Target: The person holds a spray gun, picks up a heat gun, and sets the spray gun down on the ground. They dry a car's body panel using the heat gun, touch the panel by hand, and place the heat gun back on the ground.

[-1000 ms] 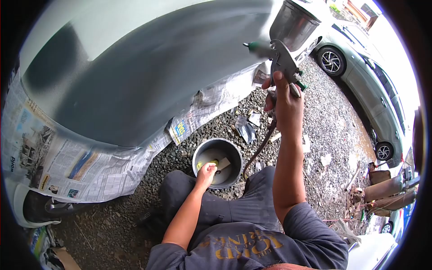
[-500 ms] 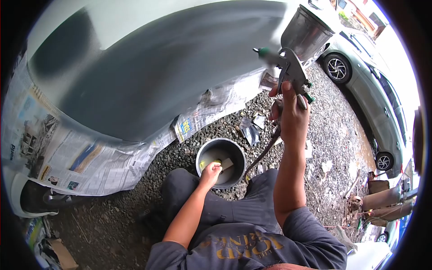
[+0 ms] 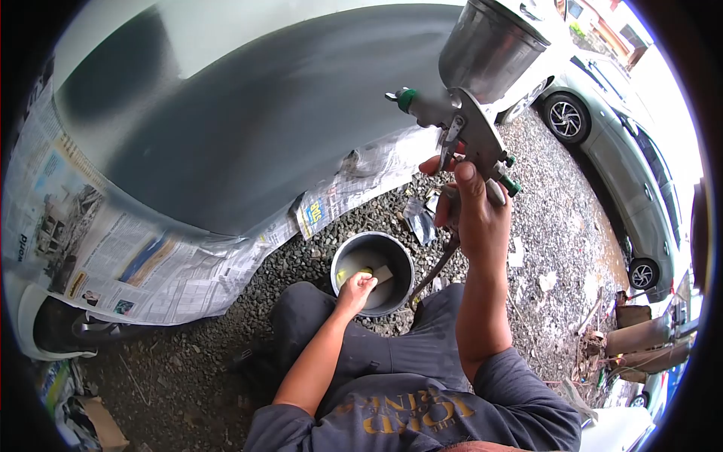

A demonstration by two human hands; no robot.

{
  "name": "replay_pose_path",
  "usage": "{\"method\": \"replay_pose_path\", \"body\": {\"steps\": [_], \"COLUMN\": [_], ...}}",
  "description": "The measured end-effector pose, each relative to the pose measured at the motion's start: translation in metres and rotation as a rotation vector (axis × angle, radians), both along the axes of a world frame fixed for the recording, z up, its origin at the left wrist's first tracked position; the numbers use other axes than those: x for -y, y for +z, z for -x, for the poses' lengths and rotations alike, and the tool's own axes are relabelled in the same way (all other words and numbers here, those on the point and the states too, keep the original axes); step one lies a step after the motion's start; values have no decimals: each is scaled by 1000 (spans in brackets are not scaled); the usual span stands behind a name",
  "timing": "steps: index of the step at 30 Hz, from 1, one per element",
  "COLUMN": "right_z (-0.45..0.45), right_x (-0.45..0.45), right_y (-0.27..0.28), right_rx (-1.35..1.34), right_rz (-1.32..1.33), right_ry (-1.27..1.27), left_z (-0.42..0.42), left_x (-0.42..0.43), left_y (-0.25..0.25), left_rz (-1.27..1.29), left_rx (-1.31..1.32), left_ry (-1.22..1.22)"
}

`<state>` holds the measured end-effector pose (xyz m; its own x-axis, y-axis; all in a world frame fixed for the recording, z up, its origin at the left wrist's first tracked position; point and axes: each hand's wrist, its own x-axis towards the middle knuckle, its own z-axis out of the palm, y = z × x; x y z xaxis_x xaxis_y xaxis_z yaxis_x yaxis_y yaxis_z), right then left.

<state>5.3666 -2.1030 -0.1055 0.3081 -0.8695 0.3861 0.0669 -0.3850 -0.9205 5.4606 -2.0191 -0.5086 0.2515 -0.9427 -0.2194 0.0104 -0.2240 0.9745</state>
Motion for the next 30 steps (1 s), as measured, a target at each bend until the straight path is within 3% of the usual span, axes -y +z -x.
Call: {"method": "replay_pose_path", "body": {"steps": [10, 18, 30], "right_z": [-7, 1, 27], "right_x": [-6, 10, 40], "right_y": [-1, -2, 11], "right_rx": [42, -68, 4], "right_rz": [-27, 16, 46], "right_ry": [75, -136, -311], "left_z": [0, -1, 3], "left_x": [-1, -2, 2], "left_y": [-5, 6, -3], "left_rz": [9, 6, 2], "left_rx": [-5, -11, 45], "left_ry": [19, 21, 24]}}
